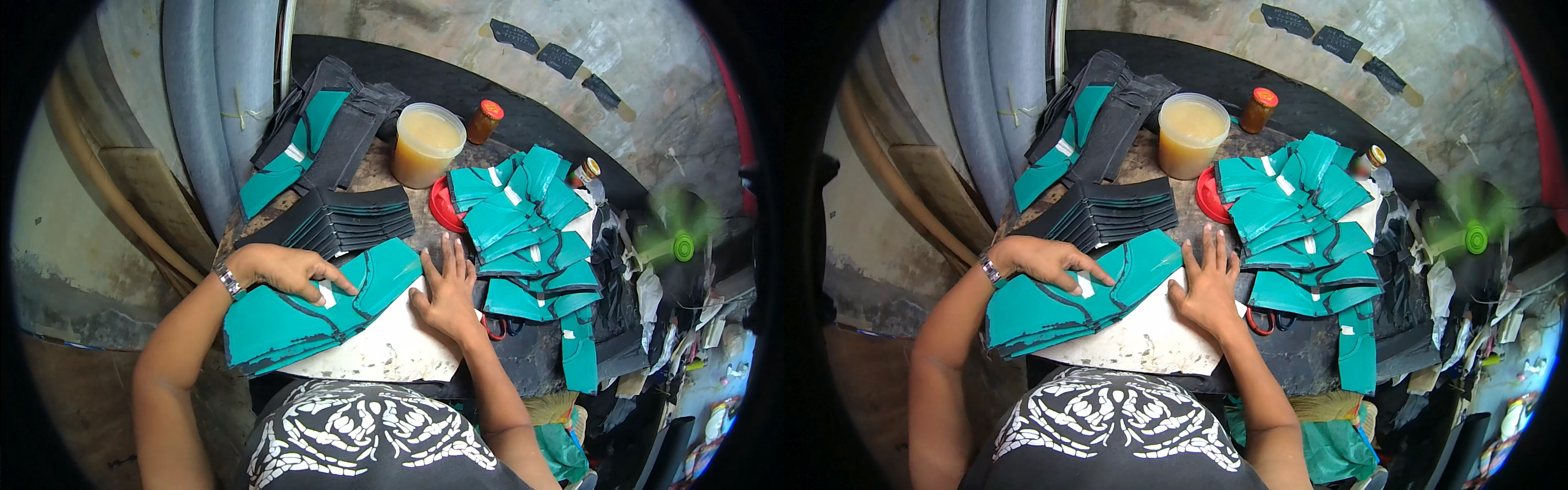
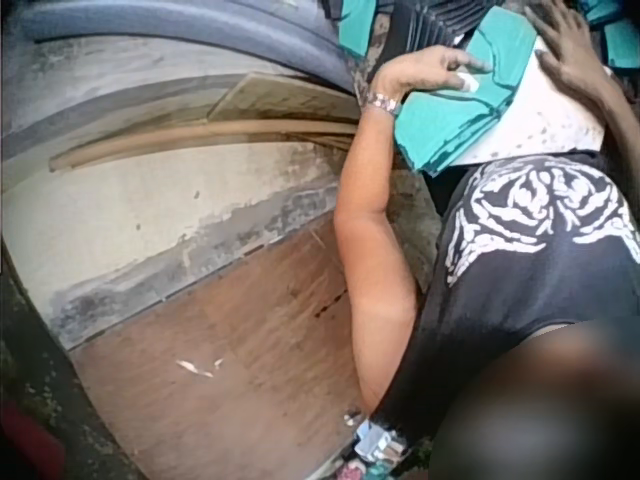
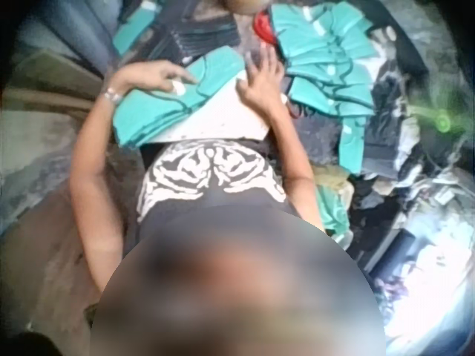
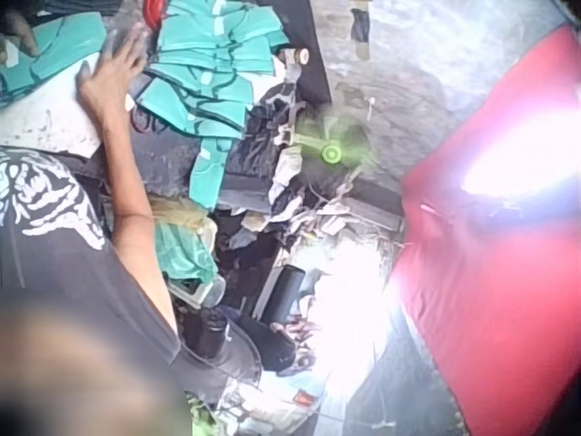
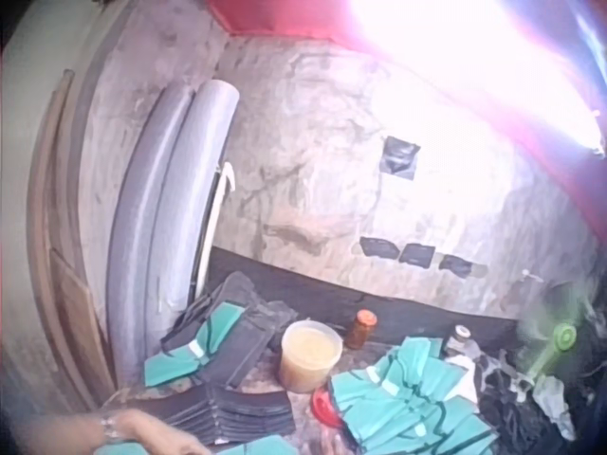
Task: The person repeatedly folds green and black fabric pieces on a work table, aligning edges and stacking them into a neat pile. The person handles the fabric by hand without using tools.
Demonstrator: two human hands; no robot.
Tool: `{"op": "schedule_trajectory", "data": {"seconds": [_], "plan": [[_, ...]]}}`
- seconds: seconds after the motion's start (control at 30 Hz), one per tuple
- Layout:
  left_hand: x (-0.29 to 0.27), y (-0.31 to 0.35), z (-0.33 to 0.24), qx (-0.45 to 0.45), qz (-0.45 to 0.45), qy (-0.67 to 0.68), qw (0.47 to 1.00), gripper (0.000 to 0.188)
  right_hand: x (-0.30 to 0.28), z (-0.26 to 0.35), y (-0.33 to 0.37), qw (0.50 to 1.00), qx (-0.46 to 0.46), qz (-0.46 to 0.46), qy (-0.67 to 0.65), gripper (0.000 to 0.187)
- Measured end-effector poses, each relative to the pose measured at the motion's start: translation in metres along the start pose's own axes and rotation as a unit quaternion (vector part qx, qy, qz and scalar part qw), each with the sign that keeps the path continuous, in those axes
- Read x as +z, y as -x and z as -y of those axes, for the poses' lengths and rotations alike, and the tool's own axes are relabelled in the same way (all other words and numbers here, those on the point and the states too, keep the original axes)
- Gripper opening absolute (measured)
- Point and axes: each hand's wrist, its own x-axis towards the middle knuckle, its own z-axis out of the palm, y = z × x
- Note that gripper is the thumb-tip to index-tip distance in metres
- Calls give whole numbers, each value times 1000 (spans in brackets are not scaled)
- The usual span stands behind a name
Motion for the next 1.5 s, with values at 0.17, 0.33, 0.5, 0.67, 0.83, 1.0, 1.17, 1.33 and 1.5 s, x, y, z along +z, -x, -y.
{"op": "schedule_trajectory", "data": {"seconds": [0.17, 0.33, 0.5, 0.67, 0.83, 1.0, 1.17, 1.33, 1.5], "plan": [[2, 7, 2, -16, 12, 18, 1000, 59, 5, 21, 20, 998, -29, -28, 45, 74], [6, 15, 4, 8, 29, -8, 1000, 59, 4, 18, 35, 999, -21, -19, -26, 69], [10, 21, 4, -11, 36, -22, 999, 58, -13, 1, 25, 997, -79, -3, -17, 65], [9, 22, 7, -21, 43, 4, 999, 58, -11, 24, 38, 996, -74, -20, 41, 66], [9, 20, 10, -10, 39, 22, 999, 58, -6, 33, 48, 997, -72, 28, 20, 73], [9, 19, 10, -23, 46, 48, 998, 58, -8, 52, 47, 998, -56, 26, 27, 74], [10, 20, 8, 2, 31, -5, 1000, 59, -6, 53, 42, 996, -58, 8, 73, 60], [11, 20, 6, -14, 29, 9, 999, 59, -9, 17, 23, 992, -56, -13, 110, 57], [13, 22, 5, -11, 27, -13, 999, 63, -5, 40, 44, 982, -154, 84, 66, 56]]}}
